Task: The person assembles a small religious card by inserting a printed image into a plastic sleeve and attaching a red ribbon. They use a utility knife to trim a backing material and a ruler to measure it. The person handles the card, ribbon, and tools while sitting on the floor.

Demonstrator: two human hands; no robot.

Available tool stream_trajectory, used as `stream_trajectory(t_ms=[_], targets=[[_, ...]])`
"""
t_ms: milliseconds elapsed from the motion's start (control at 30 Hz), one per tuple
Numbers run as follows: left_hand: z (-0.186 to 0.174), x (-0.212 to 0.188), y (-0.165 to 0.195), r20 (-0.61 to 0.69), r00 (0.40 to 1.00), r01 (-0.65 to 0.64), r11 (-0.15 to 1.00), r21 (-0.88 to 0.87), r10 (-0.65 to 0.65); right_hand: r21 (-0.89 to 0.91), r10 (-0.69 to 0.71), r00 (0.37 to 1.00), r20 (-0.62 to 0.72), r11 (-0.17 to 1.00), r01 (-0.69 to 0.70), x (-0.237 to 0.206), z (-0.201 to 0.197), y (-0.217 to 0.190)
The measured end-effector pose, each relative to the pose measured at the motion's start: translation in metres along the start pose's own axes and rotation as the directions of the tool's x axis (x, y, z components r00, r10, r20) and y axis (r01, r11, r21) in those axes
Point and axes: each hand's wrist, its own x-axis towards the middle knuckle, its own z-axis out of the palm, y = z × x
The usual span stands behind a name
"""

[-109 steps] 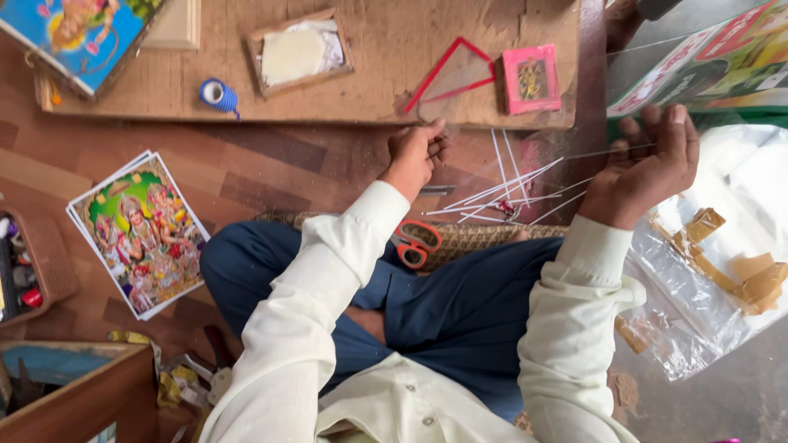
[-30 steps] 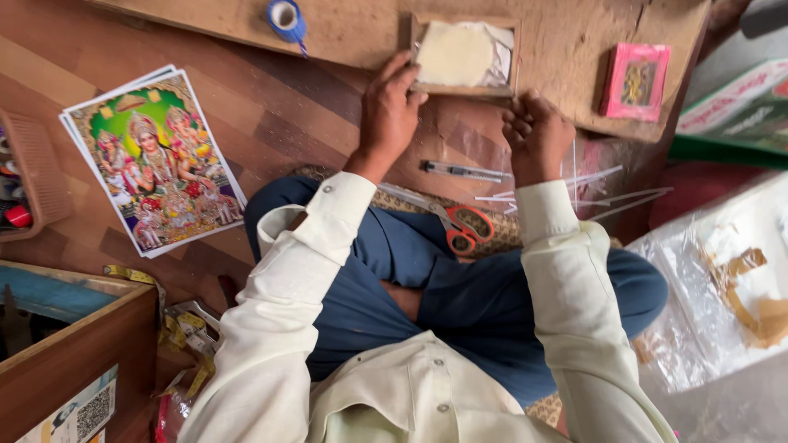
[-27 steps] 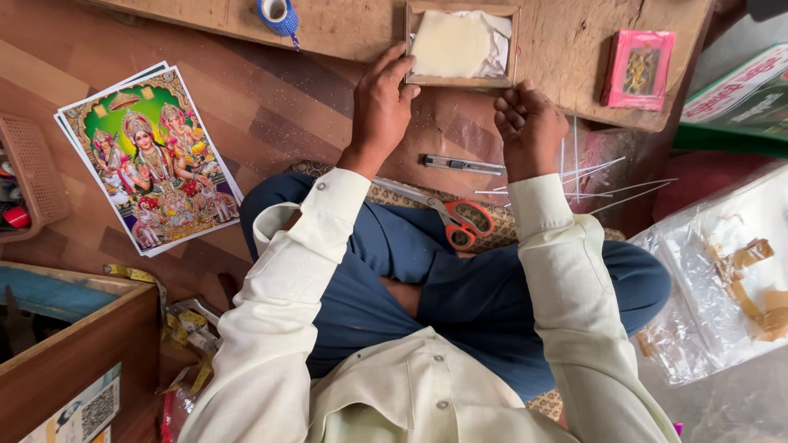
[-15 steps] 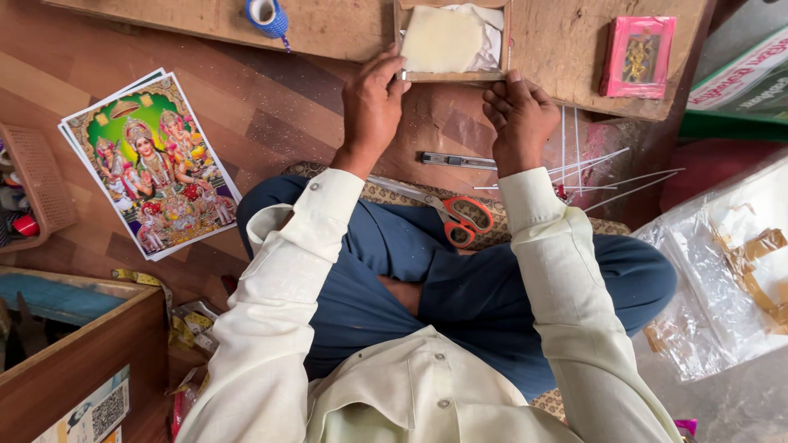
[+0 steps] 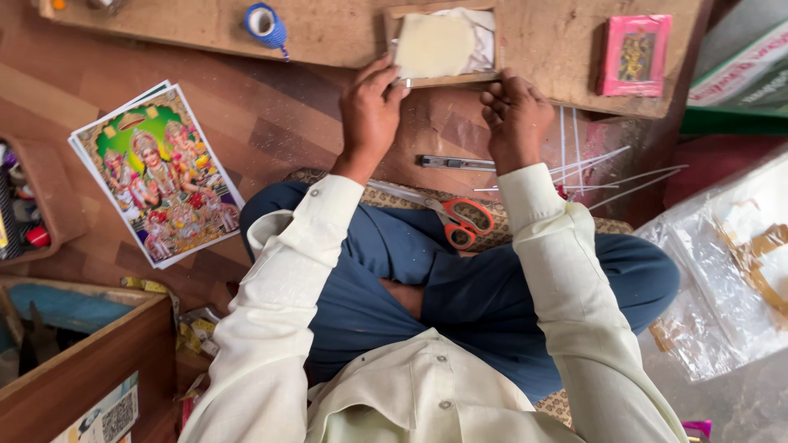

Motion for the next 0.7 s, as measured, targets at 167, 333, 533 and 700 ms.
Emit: stream_trajectory(t_ms=[167, 333, 533, 700], targets=[[-0.005, -0.003, 0.001, -0.061, 0.997, -0.034, 0.999, 0.028, 0.036, -0.055, 0.019, 1.000, -0.007, 0.998, -0.020, 0.004, 0.004, 0.001], [-0.006, -0.004, 0.002, -0.054, 0.997, -0.056, 0.997, 0.060, 0.060, -0.070, 0.032, 0.999, 0.000, 0.997, -0.032, 0.005, 0.001, 0.000], [-0.005, -0.006, 0.003, -0.054, 0.997, -0.050, 0.998, 0.041, 0.052, -0.171, -0.348, 0.937, 0.035, 0.921, 0.349, -0.024, 0.010, 0.022], [-0.008, -0.005, 0.005, -0.041, 0.999, -0.029, 1.000, 0.001, 0.029, -0.584, -0.608, 0.378, 0.698, -0.178, 0.792, -0.053, 0.028, 0.024]])
